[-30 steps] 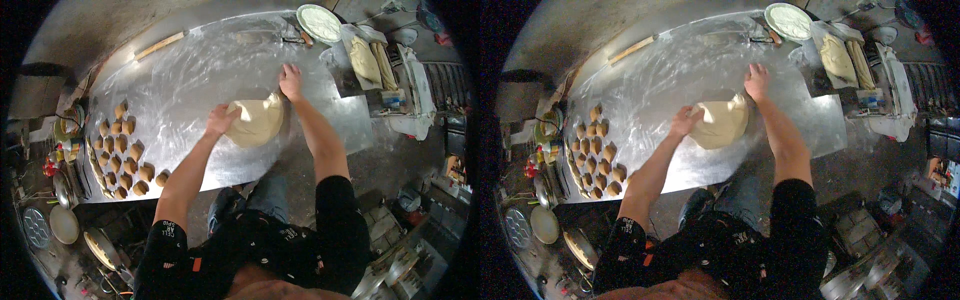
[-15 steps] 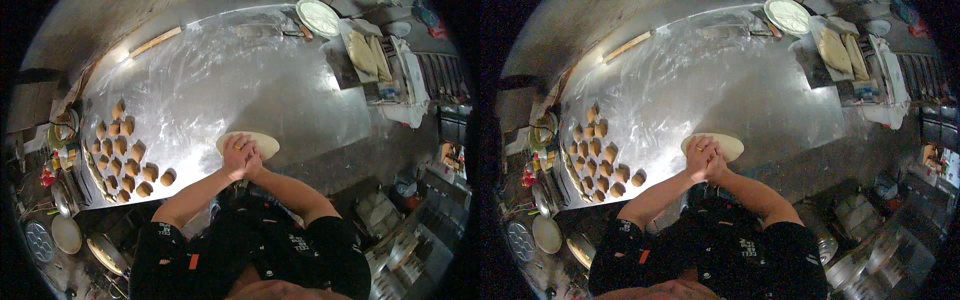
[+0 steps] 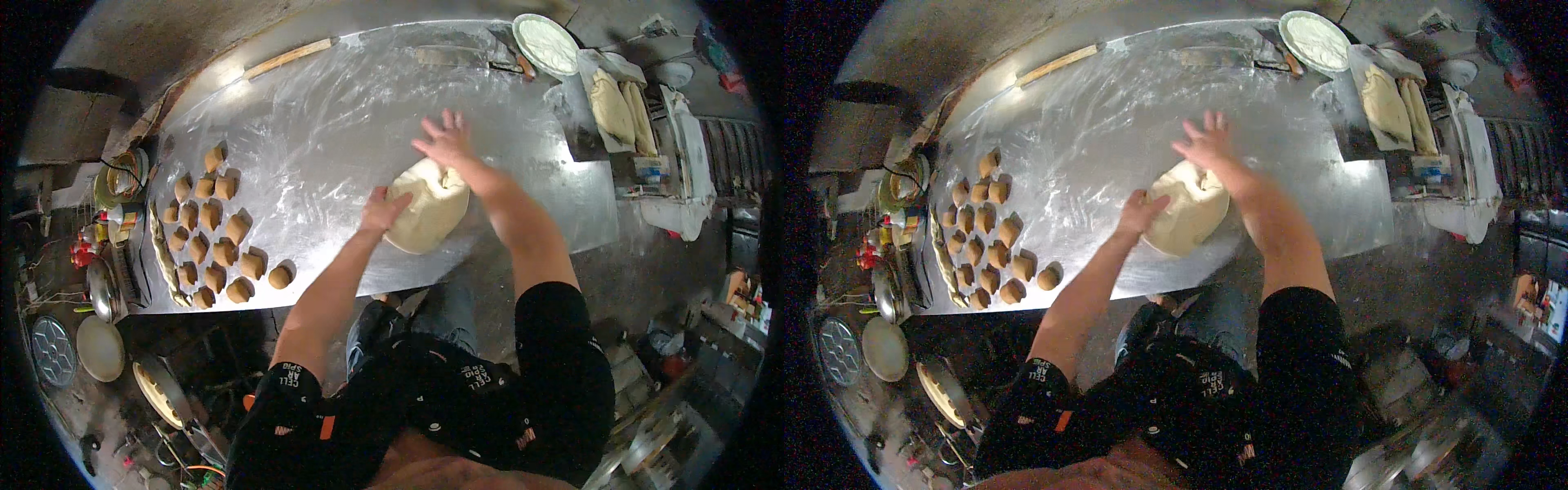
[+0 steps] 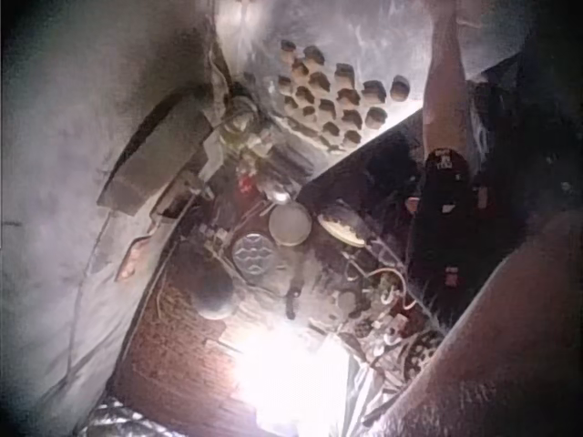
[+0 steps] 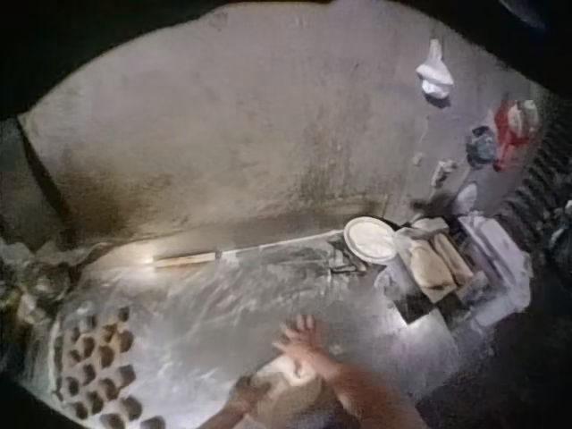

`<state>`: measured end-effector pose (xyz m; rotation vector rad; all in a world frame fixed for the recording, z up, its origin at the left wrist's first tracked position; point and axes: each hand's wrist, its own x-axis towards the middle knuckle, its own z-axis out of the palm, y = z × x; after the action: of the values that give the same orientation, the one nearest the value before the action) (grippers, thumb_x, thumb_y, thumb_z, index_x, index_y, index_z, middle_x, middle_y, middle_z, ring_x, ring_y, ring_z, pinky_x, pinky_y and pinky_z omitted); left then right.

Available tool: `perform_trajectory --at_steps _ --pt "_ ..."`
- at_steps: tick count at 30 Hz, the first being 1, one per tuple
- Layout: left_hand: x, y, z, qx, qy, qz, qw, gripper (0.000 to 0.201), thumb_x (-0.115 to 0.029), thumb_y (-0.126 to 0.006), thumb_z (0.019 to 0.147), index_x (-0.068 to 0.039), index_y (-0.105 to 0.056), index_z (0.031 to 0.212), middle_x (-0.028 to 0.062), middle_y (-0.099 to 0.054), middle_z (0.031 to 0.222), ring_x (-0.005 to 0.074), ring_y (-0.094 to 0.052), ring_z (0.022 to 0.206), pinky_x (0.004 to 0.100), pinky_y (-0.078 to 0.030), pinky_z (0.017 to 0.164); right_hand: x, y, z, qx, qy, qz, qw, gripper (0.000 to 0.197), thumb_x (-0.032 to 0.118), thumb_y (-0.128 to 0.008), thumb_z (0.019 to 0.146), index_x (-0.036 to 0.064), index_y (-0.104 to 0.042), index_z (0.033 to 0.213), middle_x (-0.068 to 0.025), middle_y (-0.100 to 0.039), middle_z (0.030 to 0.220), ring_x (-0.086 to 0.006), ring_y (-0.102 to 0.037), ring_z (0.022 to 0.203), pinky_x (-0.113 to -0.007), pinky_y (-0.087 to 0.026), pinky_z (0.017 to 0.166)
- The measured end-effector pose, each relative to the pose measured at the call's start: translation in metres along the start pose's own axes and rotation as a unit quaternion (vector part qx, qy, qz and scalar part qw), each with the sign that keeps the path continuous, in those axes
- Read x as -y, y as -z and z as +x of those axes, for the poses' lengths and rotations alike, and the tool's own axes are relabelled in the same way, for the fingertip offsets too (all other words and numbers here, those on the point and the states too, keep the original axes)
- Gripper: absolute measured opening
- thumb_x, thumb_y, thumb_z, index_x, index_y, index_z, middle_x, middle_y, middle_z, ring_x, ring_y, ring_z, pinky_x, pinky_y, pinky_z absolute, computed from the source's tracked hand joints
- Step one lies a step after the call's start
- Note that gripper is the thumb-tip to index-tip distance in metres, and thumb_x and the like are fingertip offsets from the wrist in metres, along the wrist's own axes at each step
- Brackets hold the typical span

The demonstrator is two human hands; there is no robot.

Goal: The person operates a dough sheeter to flatten a large piece of dough, then kneads it on a metal table. They roll the dough into a long rope and cut it into uniform pieces using a bench scraper. The cut pieces are arranged in rows on the table.

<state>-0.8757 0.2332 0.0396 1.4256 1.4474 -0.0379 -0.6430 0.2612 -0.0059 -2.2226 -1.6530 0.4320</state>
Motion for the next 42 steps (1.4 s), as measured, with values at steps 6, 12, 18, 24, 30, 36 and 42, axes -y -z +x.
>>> perform_trajectory --at_steps 6,12,18,24,30,36,42 --pt "0.031 -0.018 -0.053 -0.267 -0.193 -0.239 0.914 0.051 -0.026 -0.066 0.083 -0.003 -0.056 0.127 0.0192 -0.063 0.109 0.0370 -0.057 0.107 0.0464 -0.047 0.091 0.106 0.050 -0.117 0.270 0.004 0.012 0.963 0.071 0.060 -0.059 0.084 0.0106 -0.053 0.136 -0.0213 -0.046 0.144 -0.0402 -0.040 0.136 -0.058 -0.030 0.111" --pt "0.029 -0.022 -0.101 -0.228 -0.470 0.147 0.840 0.032 -0.028 -0.058 0.088 -0.009 -0.064 0.113 0.0159 -0.065 0.105 0.0393 -0.058 0.103 0.0488 -0.045 0.093 0.102 -0.062 -0.163 -0.087 0.164 0.072 0.980 0.048 0.040 -0.061 0.087 0.0136 -0.057 0.127 -0.0137 -0.055 0.124 -0.0338 -0.046 0.126 -0.053 -0.032 0.109" --pt "-0.029 0.029 0.037 -0.191 -0.183 0.163 0.950 0.032 -0.036 -0.050 0.092 -0.010 -0.063 0.106 0.0133 -0.064 0.118 0.0345 -0.057 0.114 0.0510 -0.042 0.100 0.124 -0.051 -0.061 0.157 0.146 0.103 0.971 0.052 0.039 -0.063 0.085 0.0164 -0.055 0.132 -0.0118 -0.053 0.133 -0.0337 -0.039 0.133 -0.052 -0.028 0.112" --pt "0.093 0.049 0.083 -0.150 -0.326 0.350 0.865 0.052 -0.034 -0.037 0.103 -0.012 -0.036 0.150 0.0201 -0.040 0.151 0.0360 -0.035 0.140 0.0430 -0.026 0.119 0.087 -0.003 0.042 0.105 0.096 0.201 0.969 0.054 0.043 -0.063 0.088 0.0113 -0.058 0.130 -0.0210 -0.062 0.126 -0.0370 -0.056 0.121 -0.045 -0.043 0.103" --pt "0.054 0.037 -0.015 -0.108 -0.147 -0.178 0.967 0.052 -0.032 -0.043 0.100 -0.007 -0.039 0.147 0.0225 -0.049 0.140 0.0384 -0.045 0.131 0.0437 -0.036 0.110 0.126 0.022 -0.072 0.227 0.055 0.020 0.972 0.057 0.048 -0.061 0.086 0.0049 -0.060 0.123 -0.0219 -0.065 0.112 -0.0418 -0.063 0.101 -0.050 -0.048 0.090" --pt "0.063 0.005 -0.111 -0.202 -0.506 0.050 0.837 0.038 -0.030 -0.054 0.092 -0.005 -0.064 0.119 0.0214 -0.058 0.130 0.0441 -0.050 0.126 0.0590 -0.030 0.108 0.149 -0.085 -0.233 -0.235 0.108 -0.422 0.869 0.053 0.036 -0.049 0.092 0.0093 -0.048 0.137 -0.0099 -0.052 0.135 -0.0278 -0.047 0.126 -0.047 -0.036 0.107" --pt "0.018 0.036 0.009 -0.221 -0.340 0.179 0.897 0.046 -0.044 -0.055 0.089 -0.013 -0.062 0.123 0.0163 -0.063 0.120 0.0375 -0.058 0.116 0.0530 -0.041 0.100 0.146 -0.062 -0.116 -0.118 0.178 0.015 0.977 0.047 0.033 -0.057 0.090 0.0134 -0.054 0.133 -0.0070 -0.053 0.136 -0.0238 -0.048 0.125 -0.042 -0.034 0.109"
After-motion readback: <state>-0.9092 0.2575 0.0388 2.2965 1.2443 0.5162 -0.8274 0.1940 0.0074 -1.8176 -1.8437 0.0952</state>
